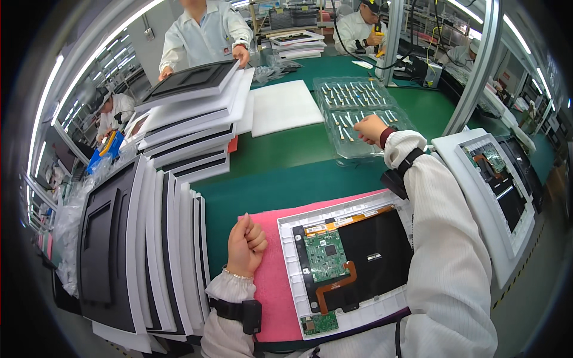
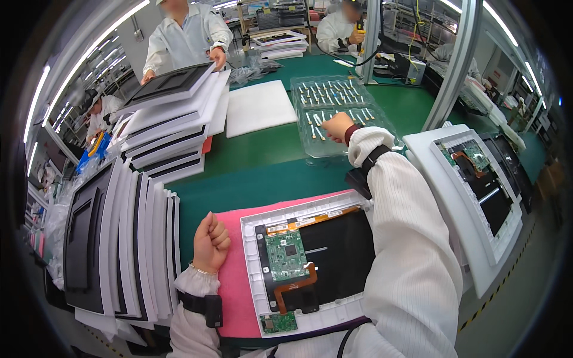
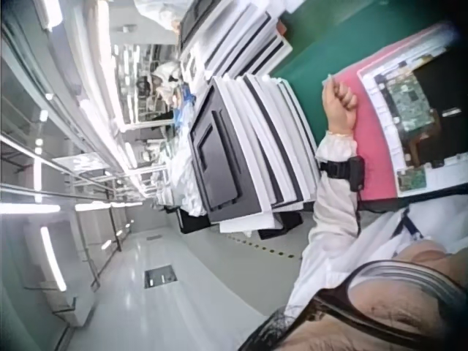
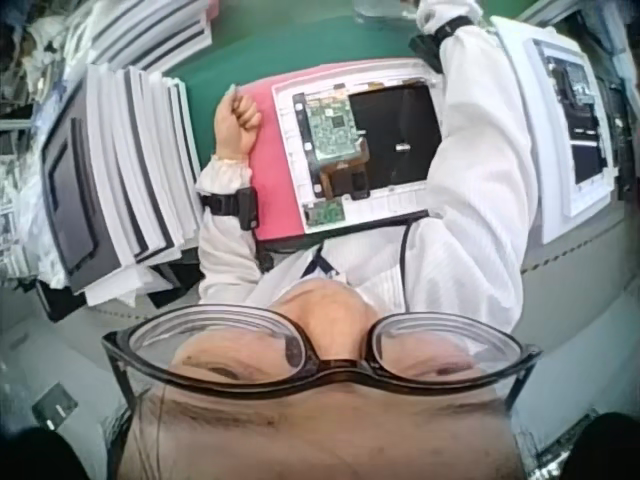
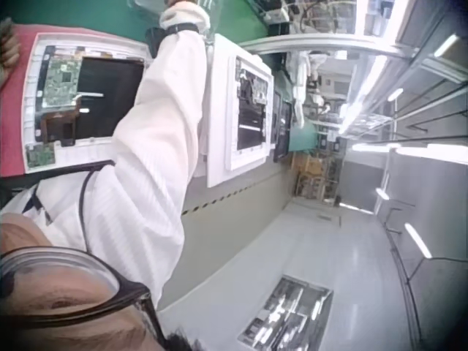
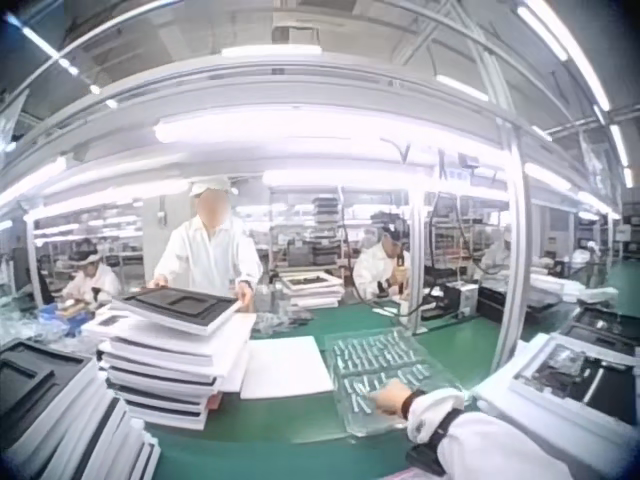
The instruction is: The person assembles an electronic device, likely a monitor, by connecting a ribbon cable to the circuit board and attaching a black backplate. They handle the components by hand, aligning the backplate and securing it to the main unit on a pink anti-static mat.
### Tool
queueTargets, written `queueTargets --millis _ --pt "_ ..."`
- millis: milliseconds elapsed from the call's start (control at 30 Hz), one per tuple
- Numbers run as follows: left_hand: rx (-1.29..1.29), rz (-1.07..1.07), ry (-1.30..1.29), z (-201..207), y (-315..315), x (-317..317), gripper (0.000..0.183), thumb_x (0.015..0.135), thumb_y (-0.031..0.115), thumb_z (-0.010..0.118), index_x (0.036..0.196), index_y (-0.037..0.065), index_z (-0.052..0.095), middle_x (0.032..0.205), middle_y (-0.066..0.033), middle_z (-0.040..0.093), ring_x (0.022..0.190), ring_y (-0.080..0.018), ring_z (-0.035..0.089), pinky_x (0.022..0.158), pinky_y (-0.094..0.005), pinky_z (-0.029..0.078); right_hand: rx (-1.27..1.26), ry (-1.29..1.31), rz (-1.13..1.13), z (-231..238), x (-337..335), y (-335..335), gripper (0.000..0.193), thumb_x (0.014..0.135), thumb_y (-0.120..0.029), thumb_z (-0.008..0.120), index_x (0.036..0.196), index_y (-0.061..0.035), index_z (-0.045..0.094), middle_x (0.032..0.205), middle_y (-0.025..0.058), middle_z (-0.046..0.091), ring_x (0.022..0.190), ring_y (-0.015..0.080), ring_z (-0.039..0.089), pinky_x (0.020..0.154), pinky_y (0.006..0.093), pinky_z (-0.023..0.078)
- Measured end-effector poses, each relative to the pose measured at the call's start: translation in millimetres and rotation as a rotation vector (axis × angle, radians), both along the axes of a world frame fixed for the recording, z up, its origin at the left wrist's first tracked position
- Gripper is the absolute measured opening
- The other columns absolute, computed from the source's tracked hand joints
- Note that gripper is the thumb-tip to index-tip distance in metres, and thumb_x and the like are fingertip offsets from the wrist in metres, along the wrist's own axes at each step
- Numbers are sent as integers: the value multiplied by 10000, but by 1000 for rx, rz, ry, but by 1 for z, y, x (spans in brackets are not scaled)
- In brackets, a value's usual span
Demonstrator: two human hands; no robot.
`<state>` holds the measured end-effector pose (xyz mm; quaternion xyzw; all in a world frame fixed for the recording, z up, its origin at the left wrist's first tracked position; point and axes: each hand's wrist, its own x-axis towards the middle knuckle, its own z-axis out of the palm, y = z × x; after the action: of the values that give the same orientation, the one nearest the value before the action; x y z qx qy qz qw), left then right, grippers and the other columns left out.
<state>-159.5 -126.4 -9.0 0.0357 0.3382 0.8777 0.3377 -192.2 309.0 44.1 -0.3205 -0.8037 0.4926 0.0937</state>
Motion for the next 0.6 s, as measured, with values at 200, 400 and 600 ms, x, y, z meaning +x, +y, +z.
queueTargets --millis 200,400,600 --pt "39 -6 25 -2 -3 -4 359 1018 259 451 694 139 350 547 48 218 442 -63 185 409 -238 180 -354 248 234 88 87 -106 177 868 -211 671 829 -48 618 677 32 592 541 97 515 483 239 415" --pt "90 -36 28 -10 6 -9 363 1014 262 464 691 141 351 543 50 215 433 -60 187 397 -244 171 -474 141 376 100 312 -211 171 905 -214 662 855 -57 617 662 -7 586 539 55 517 505 190 396" --pt "76 -6 20 -13 -3 -14 350 1007 260 469 698 139 359 535 47 216 421 -63 170 390 -246 163 -76 300 100 159 361 -178 162 925 -188 625 909 -26 620 671 -8 589 571 41 522 519 192 406"
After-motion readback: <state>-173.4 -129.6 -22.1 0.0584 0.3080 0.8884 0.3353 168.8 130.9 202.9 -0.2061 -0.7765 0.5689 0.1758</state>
